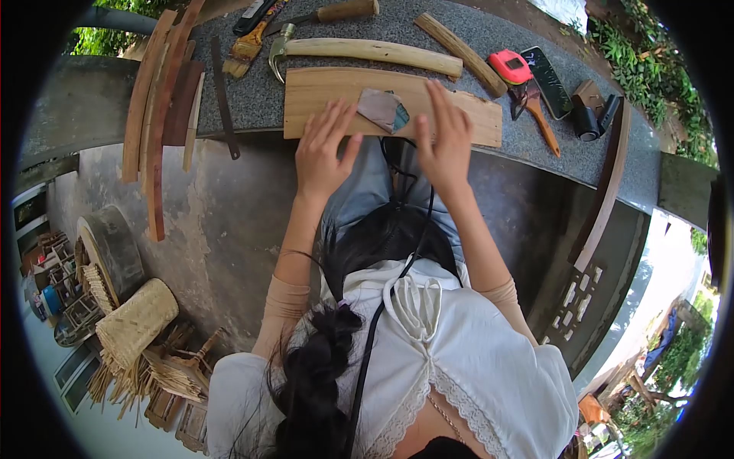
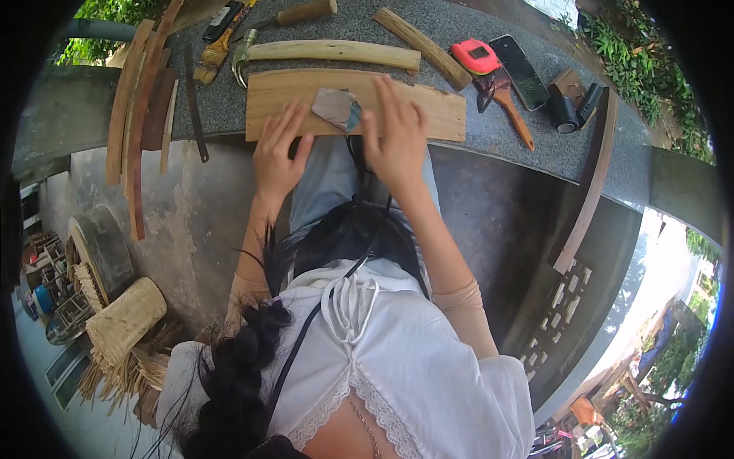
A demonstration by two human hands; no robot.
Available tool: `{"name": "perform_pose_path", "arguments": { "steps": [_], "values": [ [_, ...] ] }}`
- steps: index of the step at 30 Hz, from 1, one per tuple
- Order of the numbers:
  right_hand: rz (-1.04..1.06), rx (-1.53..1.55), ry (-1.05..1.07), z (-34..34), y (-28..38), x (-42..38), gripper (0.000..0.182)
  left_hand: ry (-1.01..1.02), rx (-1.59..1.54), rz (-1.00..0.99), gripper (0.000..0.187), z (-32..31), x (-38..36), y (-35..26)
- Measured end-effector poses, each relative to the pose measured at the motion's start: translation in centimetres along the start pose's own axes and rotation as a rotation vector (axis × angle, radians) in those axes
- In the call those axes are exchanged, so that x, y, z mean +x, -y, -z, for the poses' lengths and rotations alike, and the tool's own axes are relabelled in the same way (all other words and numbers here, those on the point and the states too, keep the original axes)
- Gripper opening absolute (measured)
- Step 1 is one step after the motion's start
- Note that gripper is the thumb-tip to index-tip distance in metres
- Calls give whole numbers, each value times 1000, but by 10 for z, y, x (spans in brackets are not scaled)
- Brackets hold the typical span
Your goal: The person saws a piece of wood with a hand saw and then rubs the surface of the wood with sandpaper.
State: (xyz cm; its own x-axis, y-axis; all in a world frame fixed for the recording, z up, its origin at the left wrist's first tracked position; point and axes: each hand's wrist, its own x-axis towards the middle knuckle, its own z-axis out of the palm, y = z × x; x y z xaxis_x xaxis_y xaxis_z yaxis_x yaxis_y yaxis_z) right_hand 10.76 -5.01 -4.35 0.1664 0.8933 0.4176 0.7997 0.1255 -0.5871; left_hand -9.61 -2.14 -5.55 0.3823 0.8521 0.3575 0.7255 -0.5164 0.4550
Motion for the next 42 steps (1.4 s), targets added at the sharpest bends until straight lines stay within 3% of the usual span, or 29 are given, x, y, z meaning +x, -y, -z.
{"name": "perform_pose_path", "arguments": {
  "steps": [3,8,11,14,17,19,23,25,28,33,36,39,42],
  "values": [
    [-208,40,-69,32,-32,-5,23,130,100,-101,51,-30,18,-20],
    [-445,255,-101,38,-55,-8,20,133,28,-212,57,-83,38,-91],
    [-301,56,-91,27,-68,-16,21,123,63,-251,61,-89,37,-90],
    [-336,82,-79,30,-66,-13,21,176,210,-115,60,-59,31,-48],
    [-415,115,-65,27,-68,-12,22,76,442,66,68,-30,19,23],
    [-267,-12,-113,22,-72,-14,24,60,345,127,69,-27,18,26],
    [-276,-53,-108,22,-69,-12,27,113,338,-56,69,-63,31,-48],
    [-285,-57,-89,22,-69,-11,28,115,79,-158,68,-84,31,-69],
    [-257,-67,-106,21,-69,-11,30,119,200,-121,69,-64,34,-46],
    [-253,-89,-112,19,-73,-12,31,48,429,167,67,-22,23,33],
    [-244,-106,-117,18,-72,-12,32,43,340,75,67,-54,27,-25],
    [-257,-118,-107,19,-69,-12,32,71,26,-109,70,-88,26,-89],
    [-250,-132,-105,21,-71,-11,31,86,148,-67,71,-76,29,-63]
  ]
}}
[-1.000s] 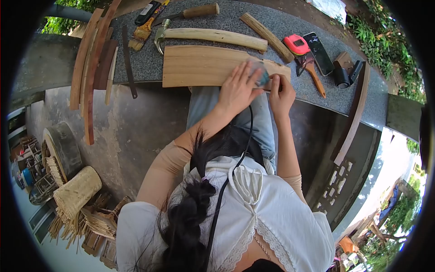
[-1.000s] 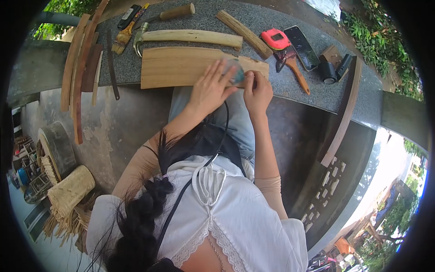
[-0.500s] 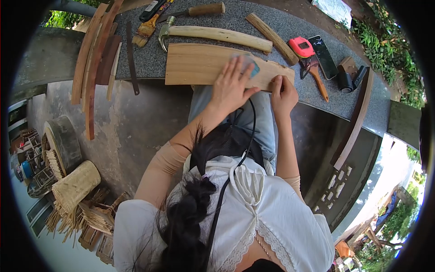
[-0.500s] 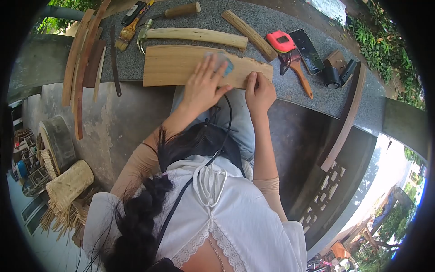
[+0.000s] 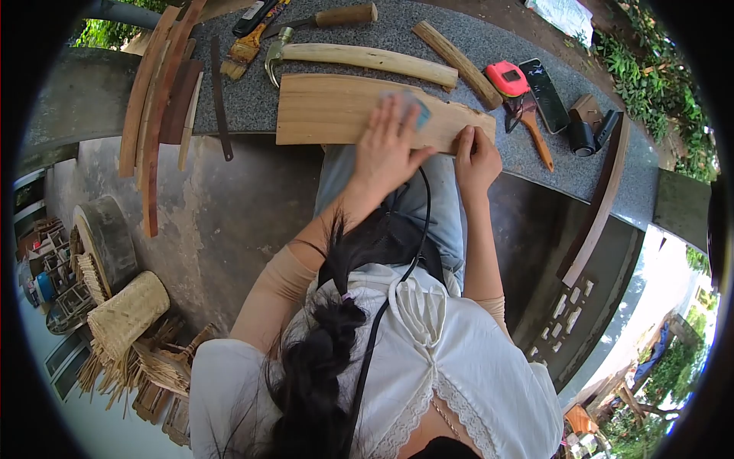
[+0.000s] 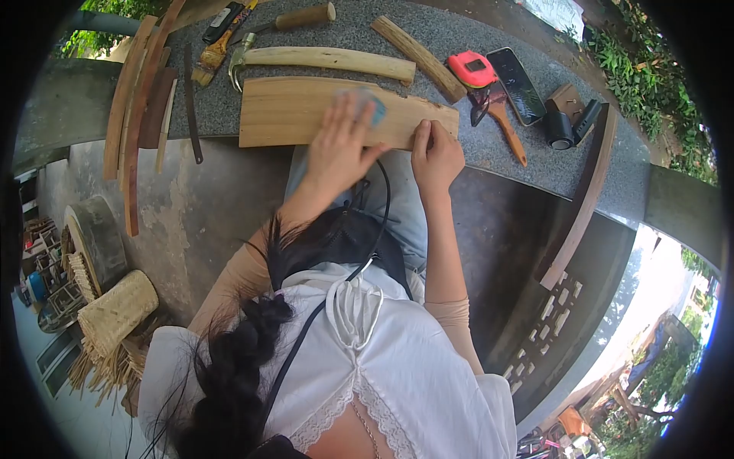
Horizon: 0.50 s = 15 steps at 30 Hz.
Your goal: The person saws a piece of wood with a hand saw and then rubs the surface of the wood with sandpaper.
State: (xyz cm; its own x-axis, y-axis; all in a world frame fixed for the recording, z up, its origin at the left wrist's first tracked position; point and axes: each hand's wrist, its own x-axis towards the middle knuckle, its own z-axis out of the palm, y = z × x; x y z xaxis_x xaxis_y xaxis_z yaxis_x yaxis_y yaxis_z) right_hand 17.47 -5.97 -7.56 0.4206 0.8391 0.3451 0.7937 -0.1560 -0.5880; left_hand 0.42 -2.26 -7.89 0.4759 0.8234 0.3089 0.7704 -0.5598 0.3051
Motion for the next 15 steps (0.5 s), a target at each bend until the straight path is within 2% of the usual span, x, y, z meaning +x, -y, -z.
{"name": "perform_pose_path", "arguments": {
  "steps": [3,4,6,8,11,13,15],
  "values": [
    [26,11,-27,-5,-1,1,31,-2,257,199,66,21,-6,80],
    [32,15,-36,-5,-2,-1,30,4,260,193,66,22,-5,88],
    [30,6,-34,-4,-1,-2,30,-27,296,331,61,26,-2,92],
    [34,-7,-39,-3,1,0,30,-30,197,186,62,8,6,50],
    [23,-26,-10,-1,1,0,30,-3,-133,-14,61,-8,-1,-26],
    [-6,-53,-1,-3,1,0,30,14,-125,-25,59,-5,-5,-14],
    [11,-51,-5,-4,-2,0,30,45,127,70,57,12,-8,30]
  ]
}}
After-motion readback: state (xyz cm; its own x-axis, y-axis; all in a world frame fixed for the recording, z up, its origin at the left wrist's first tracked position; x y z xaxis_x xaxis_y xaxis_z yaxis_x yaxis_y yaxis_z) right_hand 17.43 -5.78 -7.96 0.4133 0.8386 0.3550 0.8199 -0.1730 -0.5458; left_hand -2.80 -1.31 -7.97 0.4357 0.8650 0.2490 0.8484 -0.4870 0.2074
